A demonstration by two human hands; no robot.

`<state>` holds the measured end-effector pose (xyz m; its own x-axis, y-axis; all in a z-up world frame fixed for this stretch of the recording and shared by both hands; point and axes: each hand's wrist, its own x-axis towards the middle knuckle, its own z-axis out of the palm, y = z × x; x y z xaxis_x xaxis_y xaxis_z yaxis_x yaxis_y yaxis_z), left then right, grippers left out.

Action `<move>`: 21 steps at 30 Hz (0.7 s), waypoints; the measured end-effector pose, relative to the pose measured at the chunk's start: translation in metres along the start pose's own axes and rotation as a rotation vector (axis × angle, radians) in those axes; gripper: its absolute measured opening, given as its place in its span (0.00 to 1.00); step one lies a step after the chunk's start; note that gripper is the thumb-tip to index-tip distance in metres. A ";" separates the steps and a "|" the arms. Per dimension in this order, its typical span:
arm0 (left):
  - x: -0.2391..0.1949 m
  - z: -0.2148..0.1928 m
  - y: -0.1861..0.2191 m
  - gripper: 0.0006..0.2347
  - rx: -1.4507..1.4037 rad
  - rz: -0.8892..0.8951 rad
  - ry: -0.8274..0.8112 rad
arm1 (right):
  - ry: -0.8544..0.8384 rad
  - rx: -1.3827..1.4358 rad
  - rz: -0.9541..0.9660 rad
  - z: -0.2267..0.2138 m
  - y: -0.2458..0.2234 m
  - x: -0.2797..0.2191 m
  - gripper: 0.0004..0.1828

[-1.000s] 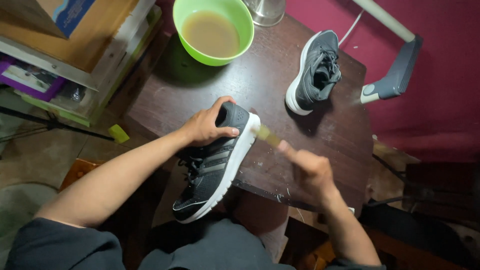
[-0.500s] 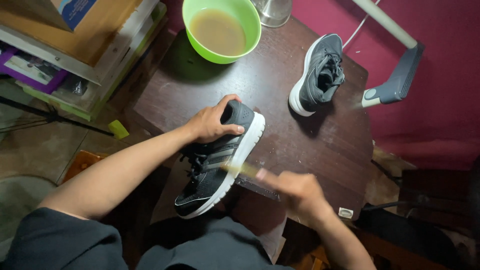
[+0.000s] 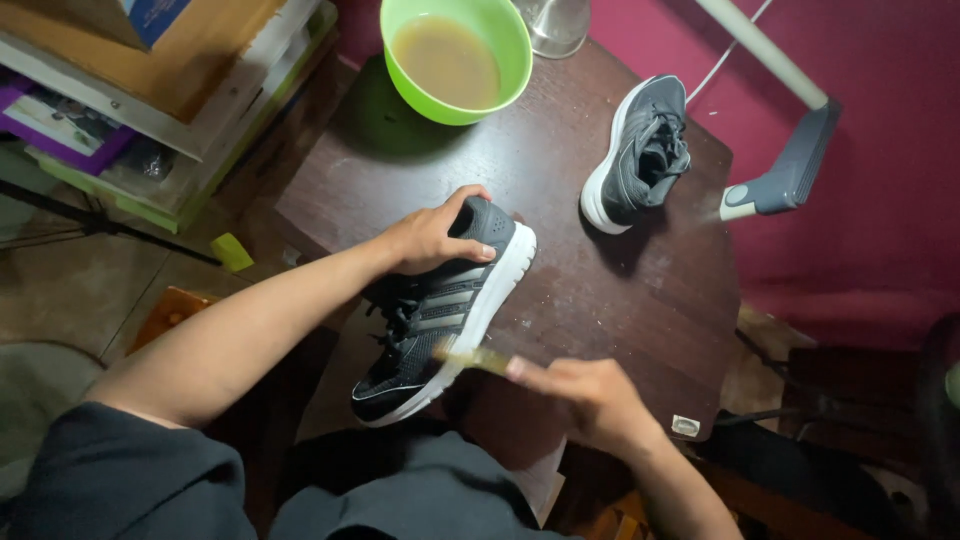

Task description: The person cleans a black sneaker using a yellow toothbrush and a liquid solution from a green bowl. They scrub the shoe's upper, laces, and white sole, occasionally dipping the brush into the bowl to reload the cleaning solution.

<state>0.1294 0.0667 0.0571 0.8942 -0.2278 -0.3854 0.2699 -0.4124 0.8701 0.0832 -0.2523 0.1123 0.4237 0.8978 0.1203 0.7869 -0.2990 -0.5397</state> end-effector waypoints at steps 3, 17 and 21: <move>0.001 0.000 0.000 0.37 0.001 -0.004 -0.005 | 0.020 -0.056 0.035 0.002 0.007 0.000 0.29; -0.027 -0.009 0.025 0.40 0.114 -0.063 0.025 | 0.060 -0.515 0.132 -0.001 0.021 0.003 0.29; -0.020 -0.013 0.017 0.41 0.196 -0.003 -0.024 | 0.084 -0.521 0.145 0.011 0.020 0.004 0.29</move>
<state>0.1204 0.0763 0.0837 0.8842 -0.2457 -0.3974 0.1962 -0.5767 0.7931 0.0957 -0.2508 0.0931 0.5621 0.8127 0.1533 0.8267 -0.5578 -0.0740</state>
